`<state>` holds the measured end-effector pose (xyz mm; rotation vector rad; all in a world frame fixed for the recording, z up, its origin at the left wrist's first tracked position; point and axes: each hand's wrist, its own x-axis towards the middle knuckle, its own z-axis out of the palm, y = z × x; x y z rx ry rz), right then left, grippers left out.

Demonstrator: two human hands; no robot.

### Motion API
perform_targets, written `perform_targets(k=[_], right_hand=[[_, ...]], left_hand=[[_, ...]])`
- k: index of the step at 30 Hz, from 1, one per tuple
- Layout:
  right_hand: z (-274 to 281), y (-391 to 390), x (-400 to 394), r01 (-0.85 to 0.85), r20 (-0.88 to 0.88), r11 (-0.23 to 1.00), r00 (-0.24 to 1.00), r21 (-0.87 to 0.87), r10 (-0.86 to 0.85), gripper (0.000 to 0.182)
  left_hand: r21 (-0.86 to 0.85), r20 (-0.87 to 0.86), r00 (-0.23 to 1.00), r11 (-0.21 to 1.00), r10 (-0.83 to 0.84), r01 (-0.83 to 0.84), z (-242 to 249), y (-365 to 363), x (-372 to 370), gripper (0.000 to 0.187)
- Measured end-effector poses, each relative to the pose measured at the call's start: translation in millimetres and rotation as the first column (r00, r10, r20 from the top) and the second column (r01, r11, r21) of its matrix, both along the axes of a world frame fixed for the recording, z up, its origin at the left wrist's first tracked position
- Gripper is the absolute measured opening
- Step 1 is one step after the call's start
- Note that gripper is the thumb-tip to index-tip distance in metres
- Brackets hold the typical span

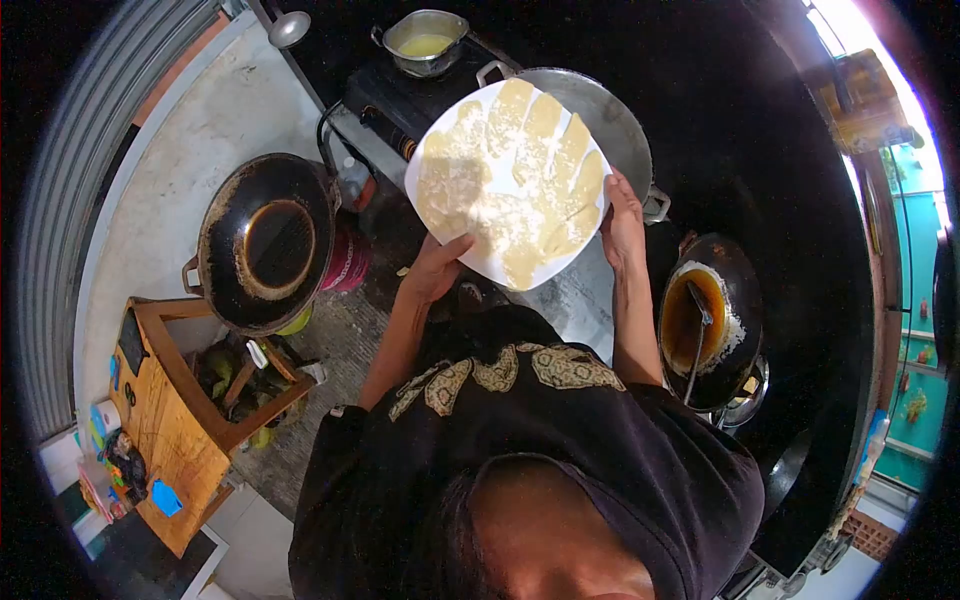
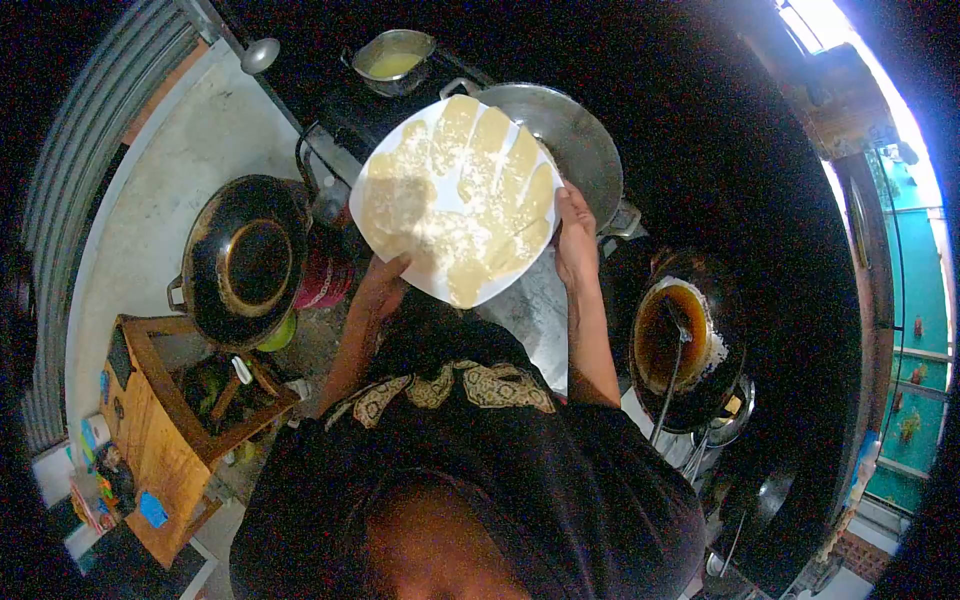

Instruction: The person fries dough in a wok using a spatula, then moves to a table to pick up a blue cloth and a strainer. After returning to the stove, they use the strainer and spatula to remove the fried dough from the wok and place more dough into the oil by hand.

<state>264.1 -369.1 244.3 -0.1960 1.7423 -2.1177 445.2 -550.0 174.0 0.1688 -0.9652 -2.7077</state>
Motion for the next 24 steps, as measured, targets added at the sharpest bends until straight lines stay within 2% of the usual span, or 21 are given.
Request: perform_targets(k=[1, 4, 7, 8, 9, 10, 11, 12, 14, 17, 18, 21, 23, 24], right_hand=[[-0.2, -1.1, -0.2, 0.021, -0.026, 1.000, 0.999, -0.012, -0.021, 0.032], [3.9, 1.5, -2.3, 0.011, 0.017, 1.000, 1.000, 0.005, -0.011, 0.030], [-2.2, 11.7, -10.5, -0.016, 0.021, 0.990, 1.000, 0.137, 0.013, 0.029], [-5.2, 13.6, -12.3, -0.028, 0.020, 0.980, 1.000, 0.196, 0.025, 0.029], [-5.0, 12.7, -9.8, 0.163, -0.371, 0.903, 0.929, 0.398, -0.004, 0.030], [0.8, 6.1, -3.6, 0.407, -0.699, 0.774, 0.712, 0.486, 0.065, 0.032], [7.7, -1.4, 2.1, 0.650, -0.892, 0.620, 0.398, 0.440, 0.216, 0.033], [21.1, -11.6, 6.1, 0.630, -0.899, 0.642, 0.339, 0.437, 0.279, 0.040], [31.7, -43.0, 20.6, 0.492, -0.860, 0.711, 0.368, 0.503, 0.354, 0.037], [14.8, -87.3, 35.1, 0.297, -0.836, 0.791, 0.321, 0.535, 0.445, 0.037], [5.9, -93.1, 36.8, 0.294, -0.840, 0.790, 0.265, 0.538, 0.474, 0.038], [-12.4, -106.1, 45.0, 0.274, -0.815, 0.773, 0.289, 0.573, 0.502, 0.033], [-27.6, -106.0, 45.5, 0.272, -0.815, 0.771, 0.261, 0.577, 0.518, 0.032], [-30.8, -105.6, 46.2, 0.246, -0.815, 0.782, 0.273, 0.573, 0.511, 0.031]], left_hand=[[0.003, -0.068, 0.997, 0.999, -0.043, 0.044, -1.3, -3.6, 2.5, 0.063], [0.397, -0.131, 0.988, 0.908, -0.088, 0.133, 11.9, -18.5, -8.0, 0.065], [0.098, 0.084, 0.996, 0.995, 0.002, -0.010, 24.4, -12.7, -20.4, 0.076], [0.112, 0.089, 0.996, 0.994, -0.011, 0.001, 22.4, -13.1, -20.9, 0.077], [0.128, 0.093, 0.995, 0.992, -0.025, 0.013, 16.4, -10.7, -22.5, 0.077], [0.143, 0.094, 0.995, 0.989, -0.039, 0.025, 15.1, -10.7, -23.1, 0.077], [0.133, 0.091, 0.995, 0.991, -0.044, 0.032, 15.1, -10.9, -23.4, 0.077], [0.122, 0.085, 0.995, 0.992, -0.052, 0.041, 16.7, -12.8, -24.5, 0.076], [0.099, 0.089, 0.993, 0.993, -0.075, 0.066, 14.9, -14.1, -23.1, 0.076], [0.087, 0.117, 0.986, 0.990, -0.122, 0.112, -2.6, -13.5, -26.9, 0.075], [0.110, 0.140, 0.980, 0.986, -0.141, 0.126, -9.1, -9.6, -25.9, 0.075], [0.175, 0.203, 0.966, 0.977, -0.158, 0.122, -10.6, -4.8, -15.8, 0.073], [0.213, 0.232, 0.957, 0.969, -0.174, 0.125, -10.6, 2.7, -15.6, 0.070], [0.213, 0.201, 0.965, 0.969, -0.166, 0.122, -15.8, 3.9, -16.4, 0.069]])
